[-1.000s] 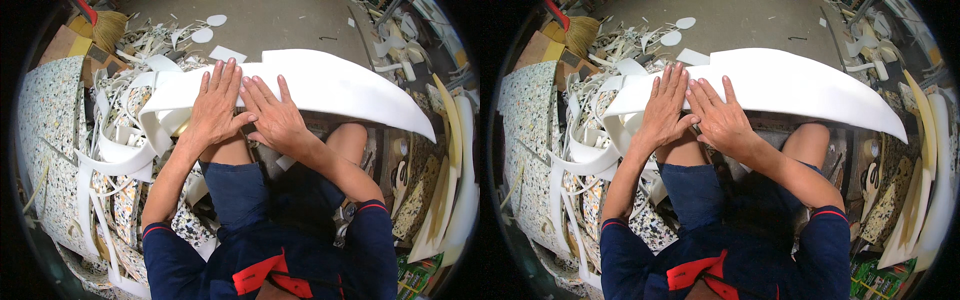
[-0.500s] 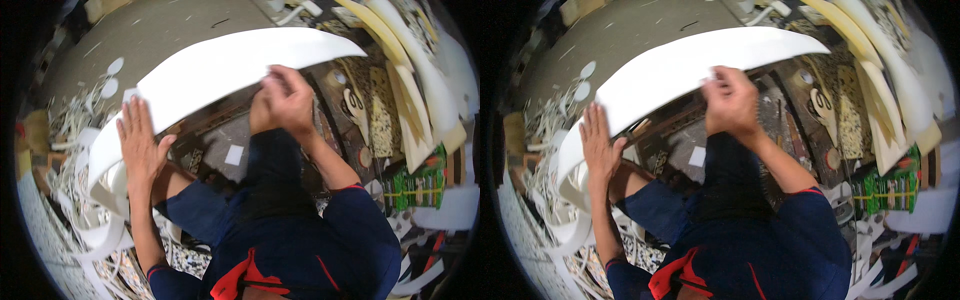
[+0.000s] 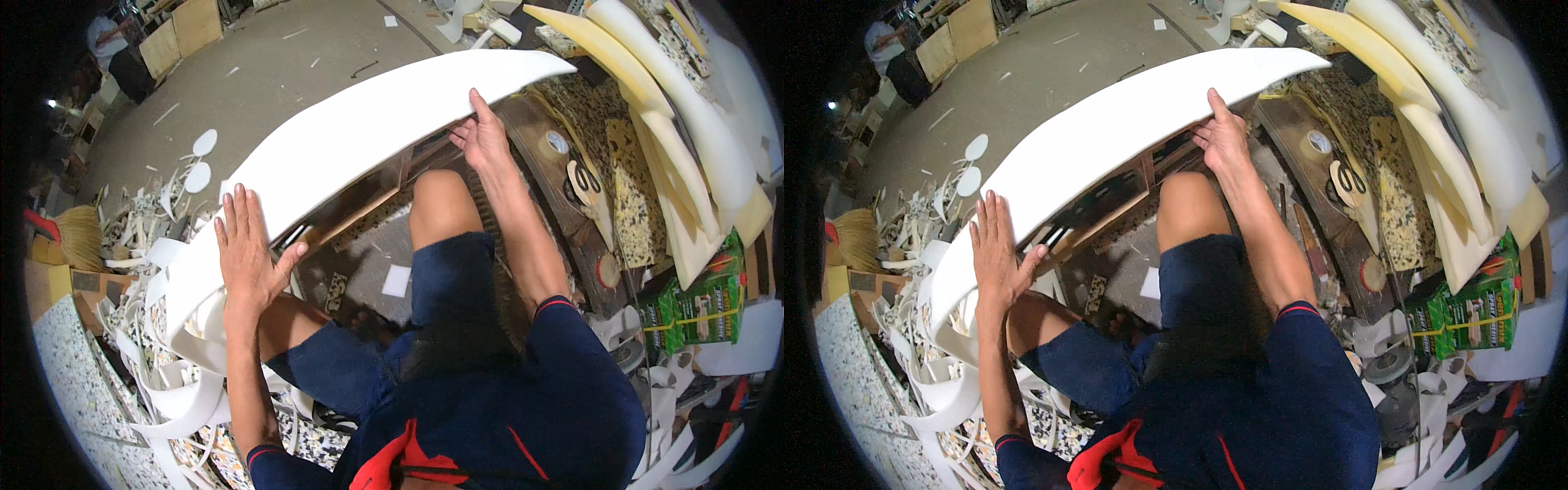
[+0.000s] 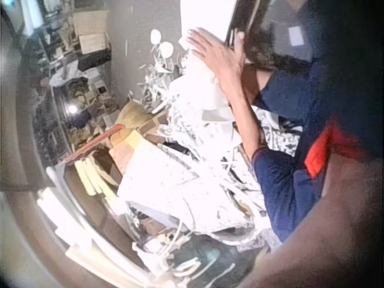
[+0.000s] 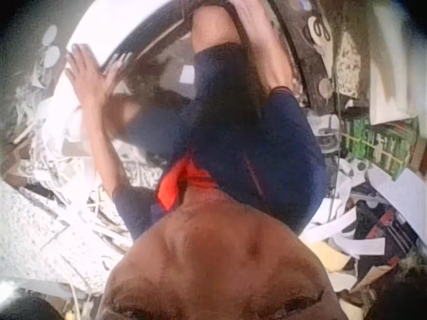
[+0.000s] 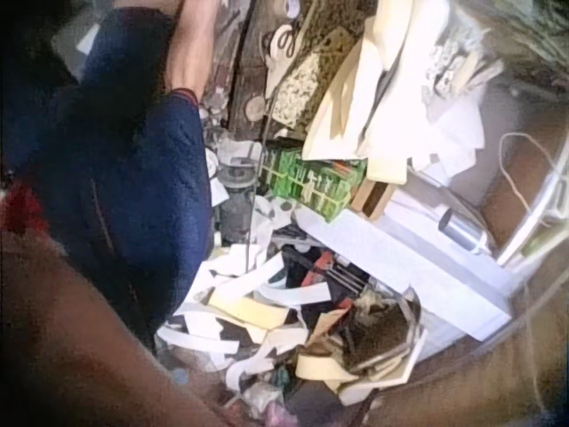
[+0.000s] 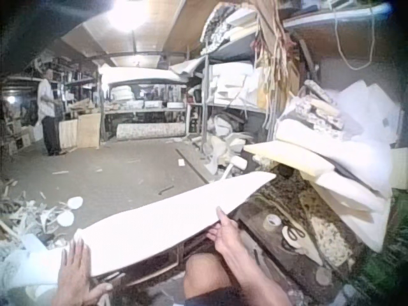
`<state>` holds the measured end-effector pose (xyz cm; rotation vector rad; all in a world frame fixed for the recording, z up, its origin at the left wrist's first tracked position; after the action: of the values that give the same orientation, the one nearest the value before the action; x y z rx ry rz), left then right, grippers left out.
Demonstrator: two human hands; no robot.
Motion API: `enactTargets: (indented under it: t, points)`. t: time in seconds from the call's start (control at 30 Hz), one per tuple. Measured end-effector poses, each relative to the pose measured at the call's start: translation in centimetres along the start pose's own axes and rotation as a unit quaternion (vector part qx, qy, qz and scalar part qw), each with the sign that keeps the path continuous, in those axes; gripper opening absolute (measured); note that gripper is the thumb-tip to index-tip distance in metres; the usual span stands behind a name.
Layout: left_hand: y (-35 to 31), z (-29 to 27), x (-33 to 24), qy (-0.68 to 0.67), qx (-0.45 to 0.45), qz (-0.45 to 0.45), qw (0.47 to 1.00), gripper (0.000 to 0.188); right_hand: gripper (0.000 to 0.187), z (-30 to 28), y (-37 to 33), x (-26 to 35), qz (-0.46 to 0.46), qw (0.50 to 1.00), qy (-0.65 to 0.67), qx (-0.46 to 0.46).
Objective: The person sits on the floor and assembles a curved white foam piece onto a wooden frame. They apply adhesive with a spray gun, press the foam into place, trim excess material with scissors, and smooth the edges by hand.
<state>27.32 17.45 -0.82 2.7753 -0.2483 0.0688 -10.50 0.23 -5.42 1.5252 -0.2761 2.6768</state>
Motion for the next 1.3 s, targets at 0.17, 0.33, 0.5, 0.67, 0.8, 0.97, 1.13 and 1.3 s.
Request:
enactTargets:
  t: [0.17,0.33,0.5,0.67,0.8,0.97,1.13,1.3]
  points:
    - [-0.6,0.3,-0.8,-0.003,0.056,-0.056,0.997,0.121,0.104,3.1,3.2,0.7,-0.029,0.997,-0.016,0.066]
    - [0.4,0.5,-6.1,0.061,0.002,-0.037,0.997,0.116,0.069,-0.7,6.2,0.4,-0.052,0.993,-0.107,0.000]
    - [0.0,0.1,-8.9,0.058,-0.032,-0.006,0.998,0.113,0.057,-13.6,2.6,1.0,-0.138,0.863,-0.474,-0.108]
    - [-0.6,-0.8,-8.7,0.048,-0.019,0.009,0.999,0.116,0.049,-34.5,-8.2,-8.9,0.093,0.693,-0.694,-0.168]
    - [0.0,0.3,-9.2,0.057,0.072,-0.007,0.996,0.120,0.047,-42.7,-13.6,-15.2,0.173,0.618,-0.754,-0.139]
    - [-0.5,-1.6,-9.0,-0.089,0.042,0.000,0.995,0.120,0.046,-40.3,-13.2,-15.6,0.110,0.645,-0.752,-0.080]
    - [-0.4,-2.8,-6.8,-0.061,0.012,0.000,0.998,0.116,0.053,-38.9,-12.1,-14.9,0.093,0.592,-0.797,-0.068]
    - [1.5,-2.9,-5.7,-0.023,0.004,0.001,1.000,0.115,0.063,-38.8,-12.9,-13.9,0.072,0.584,-0.806,-0.060]
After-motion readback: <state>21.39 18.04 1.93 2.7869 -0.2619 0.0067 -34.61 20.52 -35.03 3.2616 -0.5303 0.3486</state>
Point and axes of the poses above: each hand's wrist, its own y-axis towards the middle knuckle, its own z-axis out of the palm, x = y × z, the point moved 8 cm from there along y, towards the middle knuckle
